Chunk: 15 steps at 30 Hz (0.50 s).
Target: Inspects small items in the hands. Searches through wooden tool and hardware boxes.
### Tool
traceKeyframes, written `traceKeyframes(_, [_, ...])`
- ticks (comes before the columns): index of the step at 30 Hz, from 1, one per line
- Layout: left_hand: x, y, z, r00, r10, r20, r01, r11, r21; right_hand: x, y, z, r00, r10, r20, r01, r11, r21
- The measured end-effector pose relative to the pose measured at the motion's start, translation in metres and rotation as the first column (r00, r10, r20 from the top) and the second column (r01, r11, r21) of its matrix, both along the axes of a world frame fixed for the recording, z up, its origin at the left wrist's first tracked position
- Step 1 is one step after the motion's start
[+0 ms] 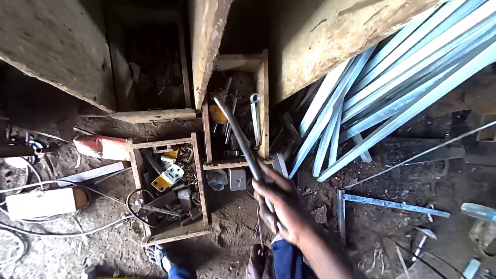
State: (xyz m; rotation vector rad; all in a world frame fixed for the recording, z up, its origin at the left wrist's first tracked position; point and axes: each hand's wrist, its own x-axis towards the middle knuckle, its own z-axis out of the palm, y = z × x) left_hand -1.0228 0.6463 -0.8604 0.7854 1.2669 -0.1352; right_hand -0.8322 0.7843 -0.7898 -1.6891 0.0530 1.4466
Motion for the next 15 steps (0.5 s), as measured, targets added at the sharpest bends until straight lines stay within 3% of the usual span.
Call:
traceKeyframes(3, [0.002, 0.005, 0.002, 1.000, -0.023, 0.011, 0.022, 0.999, 0.048, -0.024, -0.046, 0.024, 0.999, 0.009, 0.036, -0.007, 0.999, -0.052])
traceKeyframes(7, [0.001, 0.002, -0.001, 0.999, -0.053, -0.010, 0.054, 0.997, 0.062, -0.038, -0.084, 0.029, 0.996, -0.081, 0.044, 0.085, 0.991, -0.103])
traceKeyframes(15, [-0.004, 0.006, -0.004, 1.000, 0.008, 0.009, -0.008, 1.000, 0.006, -0.023, -0.072, 0.025, 0.982, 0.038, 0.185, 0.001, 0.978, -0.207])
